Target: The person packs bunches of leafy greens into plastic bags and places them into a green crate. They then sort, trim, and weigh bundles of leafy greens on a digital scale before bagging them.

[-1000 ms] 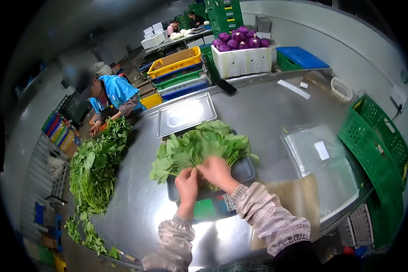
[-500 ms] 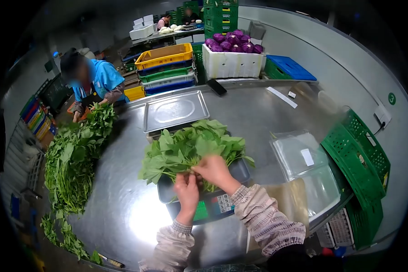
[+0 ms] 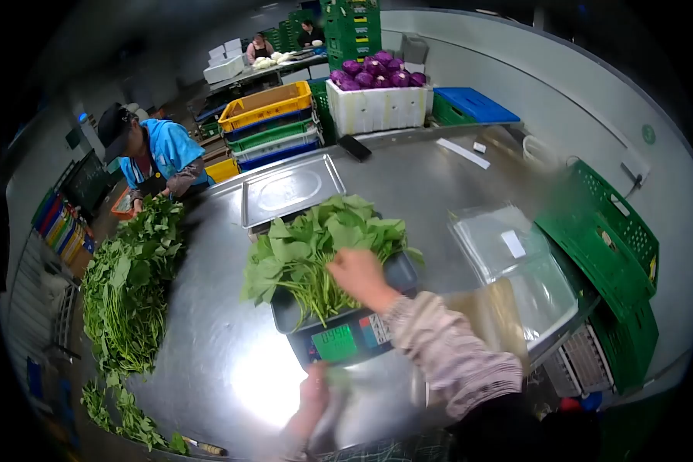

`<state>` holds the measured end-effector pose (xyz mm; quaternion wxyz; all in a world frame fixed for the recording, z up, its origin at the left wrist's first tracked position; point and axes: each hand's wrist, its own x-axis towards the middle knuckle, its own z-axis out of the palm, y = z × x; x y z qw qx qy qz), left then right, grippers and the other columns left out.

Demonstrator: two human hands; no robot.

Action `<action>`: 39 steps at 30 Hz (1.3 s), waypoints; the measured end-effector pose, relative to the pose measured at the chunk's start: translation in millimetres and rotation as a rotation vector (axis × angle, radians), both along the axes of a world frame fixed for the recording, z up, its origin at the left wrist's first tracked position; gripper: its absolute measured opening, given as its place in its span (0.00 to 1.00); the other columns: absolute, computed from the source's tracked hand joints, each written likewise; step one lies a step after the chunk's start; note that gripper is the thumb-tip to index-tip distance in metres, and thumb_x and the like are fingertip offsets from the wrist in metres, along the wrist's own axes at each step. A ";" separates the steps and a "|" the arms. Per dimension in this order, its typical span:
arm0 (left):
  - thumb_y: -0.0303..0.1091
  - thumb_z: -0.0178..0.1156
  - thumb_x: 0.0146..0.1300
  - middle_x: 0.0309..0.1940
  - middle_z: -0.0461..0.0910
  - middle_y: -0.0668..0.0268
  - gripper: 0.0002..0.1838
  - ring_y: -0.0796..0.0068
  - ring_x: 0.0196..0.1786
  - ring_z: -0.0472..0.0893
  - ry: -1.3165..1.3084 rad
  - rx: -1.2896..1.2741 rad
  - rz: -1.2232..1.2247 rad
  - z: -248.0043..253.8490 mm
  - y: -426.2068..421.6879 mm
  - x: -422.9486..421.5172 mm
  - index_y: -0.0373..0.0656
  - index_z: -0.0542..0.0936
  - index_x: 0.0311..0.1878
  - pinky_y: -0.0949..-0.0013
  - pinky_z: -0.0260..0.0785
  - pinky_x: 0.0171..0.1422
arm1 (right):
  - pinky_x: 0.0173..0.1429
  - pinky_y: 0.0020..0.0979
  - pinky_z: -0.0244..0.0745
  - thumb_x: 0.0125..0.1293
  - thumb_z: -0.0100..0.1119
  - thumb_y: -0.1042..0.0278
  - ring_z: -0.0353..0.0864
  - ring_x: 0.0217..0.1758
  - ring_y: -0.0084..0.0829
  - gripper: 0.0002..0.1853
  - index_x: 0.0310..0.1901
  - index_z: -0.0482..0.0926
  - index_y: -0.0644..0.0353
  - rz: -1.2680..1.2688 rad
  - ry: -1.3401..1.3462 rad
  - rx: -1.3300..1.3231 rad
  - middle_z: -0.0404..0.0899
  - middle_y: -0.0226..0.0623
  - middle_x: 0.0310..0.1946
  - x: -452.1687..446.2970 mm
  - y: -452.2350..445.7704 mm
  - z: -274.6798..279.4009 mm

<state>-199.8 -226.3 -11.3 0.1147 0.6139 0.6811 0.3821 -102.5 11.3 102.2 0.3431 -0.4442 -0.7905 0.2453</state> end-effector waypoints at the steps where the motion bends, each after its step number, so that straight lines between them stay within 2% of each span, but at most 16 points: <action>1: 0.23 0.57 0.59 0.33 0.78 0.59 0.14 0.61 0.32 0.80 -0.308 -0.010 0.118 -21.1 -21.1 -36.9 0.42 0.75 0.50 0.60 0.73 0.35 | 0.38 0.41 0.78 0.56 0.62 0.61 0.82 0.28 0.48 0.14 0.34 0.82 0.65 0.007 0.090 -0.050 0.82 0.45 0.26 23.0 -17.9 11.5; 3: 0.25 0.53 0.65 0.34 0.77 0.65 0.16 0.70 0.35 0.76 -0.270 -0.120 0.551 -55.1 -81.8 -123.8 0.41 0.73 0.56 0.65 0.74 0.40 | 0.43 0.38 0.78 0.55 0.65 0.61 0.83 0.36 0.43 0.17 0.40 0.80 0.66 -0.113 0.161 0.045 0.82 0.42 0.34 90.7 -49.2 7.9; 5: 0.27 0.60 0.60 0.43 0.75 0.55 0.24 0.67 0.41 0.77 0.189 -0.018 0.728 -71.9 -143.1 -185.7 0.34 0.69 0.59 0.64 0.74 0.42 | 0.62 0.43 0.67 0.52 0.70 0.60 0.72 0.60 0.47 0.31 0.56 0.72 0.62 -0.337 -0.170 0.177 0.74 0.49 0.54 189.7 -71.7 -18.7; 6: 0.28 0.64 0.57 0.48 0.75 0.50 0.29 0.65 0.43 0.77 0.408 0.024 0.853 -80.2 -173.7 -216.6 0.30 0.68 0.61 0.63 0.74 0.44 | 0.65 0.46 0.63 0.48 0.73 0.57 0.67 0.62 0.51 0.41 0.63 0.66 0.63 -0.465 -0.284 0.293 0.70 0.54 0.57 253.6 -78.8 -52.3; 7: 0.30 0.67 0.56 0.48 0.76 0.49 0.30 0.64 0.42 0.78 0.364 -0.009 0.934 -64.6 -197.9 -222.3 0.28 0.69 0.59 0.64 0.74 0.43 | 0.66 0.46 0.61 0.45 0.74 0.56 0.66 0.63 0.51 0.46 0.64 0.64 0.66 -0.688 -0.562 0.307 0.69 0.57 0.58 317.9 -87.2 -82.5; 9: 0.32 0.68 0.56 0.44 0.78 0.52 0.26 0.65 0.41 0.79 -0.036 -0.171 0.897 -12.3 -183.1 -193.5 0.29 0.73 0.55 0.65 0.73 0.42 | 0.63 0.44 0.66 0.45 0.75 0.56 0.70 0.61 0.47 0.45 0.63 0.66 0.68 -0.928 -0.721 -0.151 0.69 0.57 0.58 375.0 -122.7 -95.9; 12: 0.35 0.70 0.55 0.38 0.82 0.57 0.22 0.73 0.32 0.77 -0.416 -0.121 0.672 -17.4 -125.3 -171.2 0.29 0.78 0.48 0.68 0.72 0.37 | 0.54 0.39 0.74 0.45 0.75 0.58 0.79 0.51 0.42 0.37 0.56 0.73 0.67 -0.599 -0.211 -0.749 0.77 0.55 0.49 440.2 -102.1 -152.1; 15: 0.41 0.71 0.54 0.34 0.83 0.58 0.23 0.76 0.29 0.78 -0.348 -0.148 0.444 35.8 -45.9 -117.8 0.31 0.81 0.45 0.72 0.71 0.35 | 0.42 0.34 0.77 0.48 0.73 0.63 0.83 0.36 0.34 0.27 0.48 0.78 0.69 -0.646 -0.232 -0.528 0.82 0.45 0.36 370.0 -82.5 -101.9; 18: 0.45 0.72 0.52 0.29 0.83 0.59 0.25 0.76 0.25 0.77 -0.371 -0.197 0.374 77.5 -1.2 -105.0 0.30 0.82 0.42 0.73 0.71 0.31 | 0.36 0.29 0.76 0.53 0.70 0.65 0.82 0.30 0.29 0.22 0.46 0.78 0.72 -0.567 -0.392 0.328 0.81 0.38 0.29 333.2 -71.5 -70.4; 23: 0.49 0.71 0.53 0.26 0.82 0.62 0.26 0.81 0.21 0.75 -0.566 -0.339 0.295 101.9 51.3 -95.7 0.30 0.83 0.39 0.77 0.65 0.23 | 0.32 0.22 0.73 0.59 0.68 0.59 0.78 0.27 0.21 0.25 0.48 0.76 0.73 -0.139 0.178 -0.723 0.79 0.34 0.29 245.6 -58.1 -19.8; 27: 0.55 0.70 0.53 0.24 0.79 0.67 0.30 0.81 0.19 0.72 -0.670 -0.430 0.175 92.0 114.4 -96.2 0.29 0.81 0.37 0.78 0.61 0.20 | 0.27 0.19 0.71 0.64 0.64 0.61 0.76 0.27 0.18 0.19 0.46 0.79 0.72 0.060 0.260 -0.837 0.83 0.38 0.34 162.3 -10.2 -13.9; 29: 0.56 0.70 0.53 0.19 0.76 0.66 0.30 0.78 0.16 0.71 -0.734 -0.564 0.237 86.8 143.7 -97.8 0.30 0.81 0.35 0.75 0.59 0.18 | 0.22 0.20 0.66 0.58 0.69 0.52 0.73 0.20 0.18 0.24 0.39 0.81 0.71 0.077 0.252 -0.892 0.79 0.33 0.23 123.3 19.0 -32.8; 33: 0.55 0.72 0.51 0.16 0.74 0.69 0.28 0.78 0.13 0.68 -0.731 -0.501 0.245 85.1 188.9 -78.7 0.34 0.80 0.28 0.72 0.57 0.16 | 0.19 0.20 0.62 0.55 0.71 0.50 0.71 0.17 0.19 0.21 0.35 0.81 0.63 0.117 0.221 -0.976 0.78 0.31 0.22 45.8 38.8 -32.6; 35: 0.52 0.73 0.50 0.25 0.81 0.61 0.29 0.74 0.20 0.76 -0.728 -0.535 0.244 79.7 210.7 -77.2 0.28 0.82 0.35 0.70 0.67 0.22 | 0.15 0.22 0.50 0.54 0.73 0.55 0.61 0.12 0.16 0.19 0.40 0.77 0.56 0.206 0.442 -1.079 0.70 0.24 0.18 11.5 41.4 -48.9; 37: 0.48 0.73 0.52 0.34 0.83 0.59 0.29 0.73 0.29 0.80 -1.026 -0.314 0.093 55.6 223.3 -81.0 0.26 0.80 0.42 0.71 0.72 0.31 | 0.15 0.22 0.43 0.56 0.72 0.61 0.54 0.11 0.15 0.16 0.40 0.76 0.56 0.356 0.550 -1.279 0.66 0.21 0.16 2.3 57.2 -56.9; 39: 0.40 0.69 0.58 0.43 0.82 0.62 0.25 0.71 0.37 0.82 -0.962 -0.499 0.121 69.6 215.7 -73.3 0.32 0.76 0.52 0.69 0.75 0.42 | 0.16 0.22 0.41 0.57 0.71 0.63 0.51 0.11 0.14 0.17 0.45 0.73 0.53 0.413 0.472 -1.261 0.65 0.19 0.17 12.4 60.9 -51.6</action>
